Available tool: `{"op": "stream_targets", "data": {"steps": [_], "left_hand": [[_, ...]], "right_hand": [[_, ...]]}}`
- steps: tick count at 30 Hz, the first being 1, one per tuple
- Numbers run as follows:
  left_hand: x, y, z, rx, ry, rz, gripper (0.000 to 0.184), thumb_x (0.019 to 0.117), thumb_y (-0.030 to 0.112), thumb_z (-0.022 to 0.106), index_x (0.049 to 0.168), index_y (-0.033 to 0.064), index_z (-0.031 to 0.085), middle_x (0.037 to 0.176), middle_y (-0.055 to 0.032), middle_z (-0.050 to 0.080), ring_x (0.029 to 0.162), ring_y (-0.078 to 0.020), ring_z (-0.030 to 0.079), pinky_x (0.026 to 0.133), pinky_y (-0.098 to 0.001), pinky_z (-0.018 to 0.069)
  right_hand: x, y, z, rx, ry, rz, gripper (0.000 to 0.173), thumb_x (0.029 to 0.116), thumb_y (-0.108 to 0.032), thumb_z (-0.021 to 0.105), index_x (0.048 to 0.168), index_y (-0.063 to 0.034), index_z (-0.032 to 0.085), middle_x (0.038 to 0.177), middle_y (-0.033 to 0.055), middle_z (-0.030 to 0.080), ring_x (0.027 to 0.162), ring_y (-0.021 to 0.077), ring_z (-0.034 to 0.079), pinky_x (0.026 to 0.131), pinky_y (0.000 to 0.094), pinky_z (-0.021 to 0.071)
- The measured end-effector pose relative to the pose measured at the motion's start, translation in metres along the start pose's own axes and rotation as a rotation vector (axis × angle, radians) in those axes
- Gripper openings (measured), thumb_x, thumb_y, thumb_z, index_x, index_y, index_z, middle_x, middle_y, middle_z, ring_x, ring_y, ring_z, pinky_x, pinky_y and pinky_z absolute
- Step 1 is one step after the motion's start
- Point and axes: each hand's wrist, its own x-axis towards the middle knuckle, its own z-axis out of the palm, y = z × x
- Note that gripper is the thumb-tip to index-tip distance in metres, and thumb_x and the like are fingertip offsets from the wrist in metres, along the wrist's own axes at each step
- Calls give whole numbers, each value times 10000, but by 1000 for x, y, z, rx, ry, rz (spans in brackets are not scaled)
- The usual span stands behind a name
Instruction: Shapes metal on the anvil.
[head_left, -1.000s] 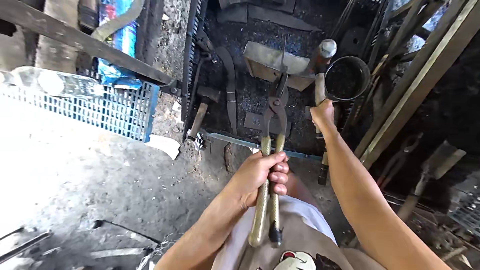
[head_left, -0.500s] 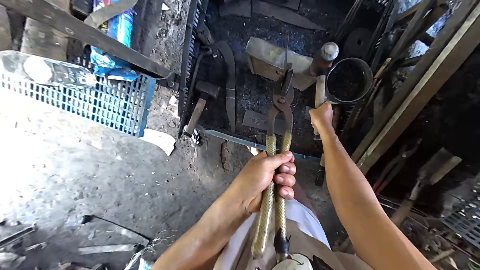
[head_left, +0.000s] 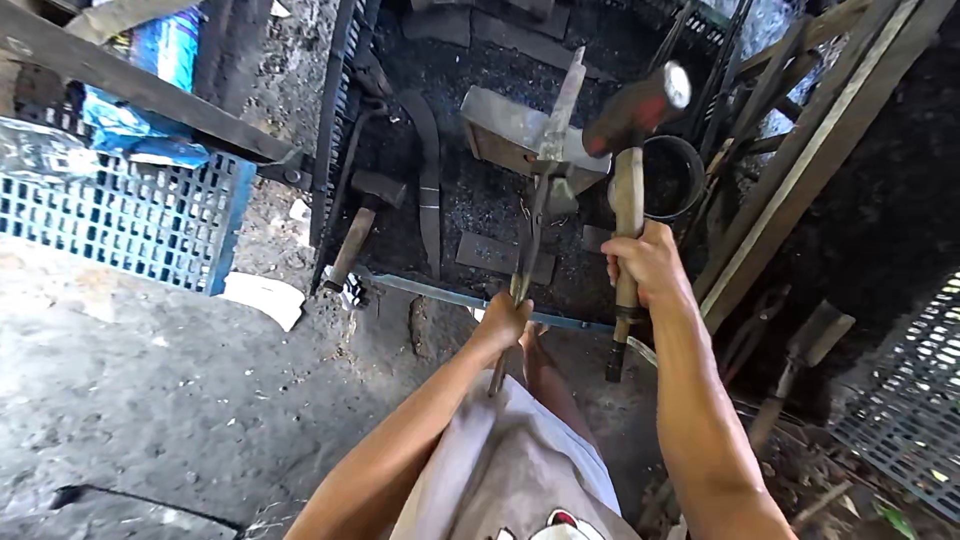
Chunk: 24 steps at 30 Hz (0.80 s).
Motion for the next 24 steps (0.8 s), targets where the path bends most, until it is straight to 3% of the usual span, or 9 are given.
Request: {"op": "stream_targets", "data": {"steps": [3,6,9,12,13,15,18,21,24], "left_hand": [[47,-37,16,324,157,23,518,1077,406,513,1429,37,421,1061,-245,685,975,-416,701,865,-628,552],[55,-56,19,406,216,77,601,1086,416,484,1588,155,280,1177,-233,687,1024,-416,708,894,-628,559],[52,-54,15,475,231,27,538,1104,423,435,1522,96,350,1142,-229,696,1029,-407,713,889,-598,568],[50,-46,14,519,243,-32,471,1102,348,428,1468,54,389,1099,-226,705,1009,-390,726,879,-582,579],[51,-45,14,528,246,-47,467,1098,330,427,1476,60,380,1097,-224,708,1006,-387,728,876,-579,581],[50,-44,13,545,233,-86,485,1100,326,409,1509,71,352,1122,-217,708,1023,-378,728,883,-569,583],[51,-41,10,555,217,-110,505,1102,318,429,1528,59,352,1156,-227,703,1041,-387,723,896,-571,581],[44,-46,12,586,229,-104,484,1054,293,506,1483,106,382,1074,-183,716,953,-370,735,822,-567,598],[40,-29,2,549,208,-127,516,1083,316,471,1513,55,355,1126,-225,701,995,-381,730,860,-570,591]], "right_hand": [[-59,-46,-25,-23,-1,-225,235,849,-57,687,1057,-18,586,672,67,612,487,178,599,450,343,566],[-111,-97,-55,-158,119,-540,316,855,-121,717,1138,-45,599,788,20,670,561,155,651,493,346,608],[-120,-146,-85,-182,203,-795,520,894,-205,741,1306,-4,494,918,33,661,677,188,687,595,382,650],[-86,-186,-87,-147,274,-933,163,989,-221,670,939,-99,574,705,-24,621,570,145,646,546,326,618],[-67,-190,-77,-157,322,-968,189,1009,-186,634,841,-111,588,656,-31,608,549,133,628,544,322,600],[-22,-172,-47,-185,475,-1022,131,948,-114,647,849,-45,598,676,18,612,562,160,637,538,362,595],[57,-65,19,-242,461,-750,443,865,-86,712,1235,88,541,878,130,662,680,202,678,609,405,619],[108,36,60,-193,214,-201,403,845,-74,701,1222,-19,570,757,103,634,530,193,625,472,385,567],[68,-26,34,-59,146,-217,308,859,-61,669,1144,-3,567,677,82,612,474,195,607,435,364,564]]}}
